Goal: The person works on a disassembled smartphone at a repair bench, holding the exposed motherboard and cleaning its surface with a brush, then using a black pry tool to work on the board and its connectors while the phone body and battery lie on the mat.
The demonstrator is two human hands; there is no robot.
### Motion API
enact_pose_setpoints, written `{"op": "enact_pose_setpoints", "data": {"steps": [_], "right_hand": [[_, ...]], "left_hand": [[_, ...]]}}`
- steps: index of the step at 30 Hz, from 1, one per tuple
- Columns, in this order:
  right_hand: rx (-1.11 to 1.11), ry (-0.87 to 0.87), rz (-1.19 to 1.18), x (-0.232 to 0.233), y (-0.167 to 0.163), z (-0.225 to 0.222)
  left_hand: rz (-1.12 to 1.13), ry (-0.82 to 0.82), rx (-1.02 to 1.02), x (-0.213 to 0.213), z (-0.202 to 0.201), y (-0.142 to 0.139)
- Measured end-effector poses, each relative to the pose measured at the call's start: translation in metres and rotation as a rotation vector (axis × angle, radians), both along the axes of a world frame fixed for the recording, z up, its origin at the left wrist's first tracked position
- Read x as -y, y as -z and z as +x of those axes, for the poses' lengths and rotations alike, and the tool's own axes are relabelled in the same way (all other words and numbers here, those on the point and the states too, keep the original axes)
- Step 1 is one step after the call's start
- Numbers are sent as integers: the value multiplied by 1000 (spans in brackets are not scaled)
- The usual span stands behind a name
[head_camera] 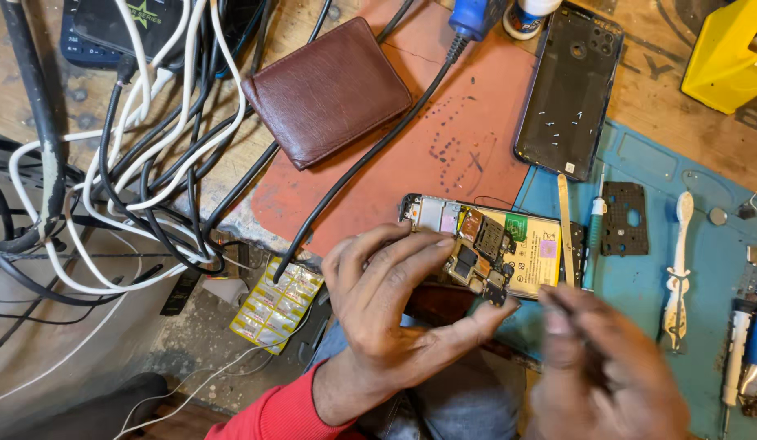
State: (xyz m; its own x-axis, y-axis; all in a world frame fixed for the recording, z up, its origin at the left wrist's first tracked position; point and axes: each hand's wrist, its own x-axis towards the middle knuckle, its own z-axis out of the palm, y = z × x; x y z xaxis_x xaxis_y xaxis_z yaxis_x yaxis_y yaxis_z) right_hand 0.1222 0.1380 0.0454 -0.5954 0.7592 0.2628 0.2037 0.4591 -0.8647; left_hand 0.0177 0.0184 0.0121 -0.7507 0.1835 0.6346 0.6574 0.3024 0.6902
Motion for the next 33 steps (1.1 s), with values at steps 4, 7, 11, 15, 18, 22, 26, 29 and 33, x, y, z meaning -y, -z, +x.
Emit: {"op": "enact_pose_setpoints", "data": {"steps": [4, 7, 11, 15, 18, 22, 26, 29, 33], "right_hand": [[-87, -442, 508, -11, 6, -4], [-86, -550, 622, -19, 8, -4], [-57, -573, 651, -19, 5, -6], [-53, -582, 667, -17, -1, -13], [-61, -570, 646, -13, -3, -16], [-74, -552, 648, -9, -4, -20], [-116, -538, 598, -5, -5, -23], [-120, -547, 564, -5, -6, -23], [-102, -545, 599, -10, -5, -20]], "left_hand": [[-51, 22, -42, 5, -1, 6], [-55, -18, -73, 4, -1, 10], [-74, -8, -89, 5, -2, 15], [-73, -6, -92, 5, -2, 18], [-82, 0, -91, 6, -1, 19], [-100, 7, -104, 8, -1, 20], [-78, 26, -107, 10, -2, 20], [-62, 15, -118, 8, -3, 20], [-59, 8, -122, 8, -2, 19]]}}
